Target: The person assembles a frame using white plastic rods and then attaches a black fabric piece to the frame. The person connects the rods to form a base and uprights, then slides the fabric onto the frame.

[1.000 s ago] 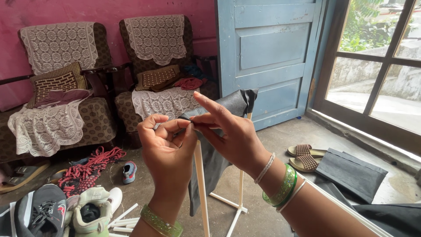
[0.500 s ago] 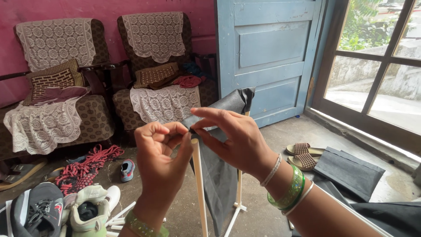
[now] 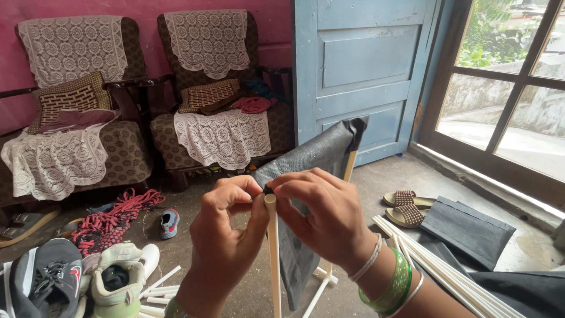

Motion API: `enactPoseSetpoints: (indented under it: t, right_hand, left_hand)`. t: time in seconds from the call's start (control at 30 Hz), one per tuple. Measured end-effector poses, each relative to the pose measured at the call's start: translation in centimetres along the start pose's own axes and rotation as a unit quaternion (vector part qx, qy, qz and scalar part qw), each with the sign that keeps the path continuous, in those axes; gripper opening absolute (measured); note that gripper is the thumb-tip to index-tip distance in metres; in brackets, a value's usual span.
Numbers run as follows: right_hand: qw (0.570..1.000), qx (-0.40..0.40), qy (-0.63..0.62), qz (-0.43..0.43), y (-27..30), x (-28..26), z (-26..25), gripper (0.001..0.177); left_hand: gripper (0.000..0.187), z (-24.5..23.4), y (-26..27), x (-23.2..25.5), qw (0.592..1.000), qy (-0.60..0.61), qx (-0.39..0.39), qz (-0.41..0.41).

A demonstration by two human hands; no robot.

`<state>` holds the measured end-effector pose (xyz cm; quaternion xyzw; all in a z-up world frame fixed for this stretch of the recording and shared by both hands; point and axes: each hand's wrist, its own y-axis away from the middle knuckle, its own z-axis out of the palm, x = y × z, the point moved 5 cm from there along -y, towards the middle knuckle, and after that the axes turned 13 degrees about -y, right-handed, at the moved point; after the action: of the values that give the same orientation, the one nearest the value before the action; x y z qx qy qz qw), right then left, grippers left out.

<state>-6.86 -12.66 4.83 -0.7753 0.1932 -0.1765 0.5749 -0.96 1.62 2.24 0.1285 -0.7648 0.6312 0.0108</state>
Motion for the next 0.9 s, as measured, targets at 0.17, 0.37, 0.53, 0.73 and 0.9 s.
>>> enactPoseSetpoints:
  t: [0.17,0.37,0.53,0.73,0.9]
  right_hand:
    - [0.999,-0.004,0.03,0.014,0.2,-0.7,0.2,0.032]
    - [0.997,0.041,0.007,0.068,0.2,0.8,0.7,0.032]
    - [0.998,0.047,-0.003,0.047,0.6,1.5,0.6,0.032]
    - [0.998,0.047,0.019,0.039,1.4,2.5,0.6,0.033]
    - [0.998,0.052,0.047,-0.001,2.0,2.9,0.7,0.04]
  left_hand:
    - [0.018,-0.9,-0.3,1.8,0.991,-0.13,-0.035,-0.01]
    - [0.021,-0.4,-0.8,1.6,0.986,-0.161,-0.025,0.036]
    - [0.025,0.7,-0.4,0.6,0.973,-0.215,-0.023,0.075]
    - [0.035,1.9,-0.2,-0.8,0.984,-0.157,0.026,0.081]
    - [0.039,2.0,-0.3,-1.3,0.975,-0.185,0.004,0.124]
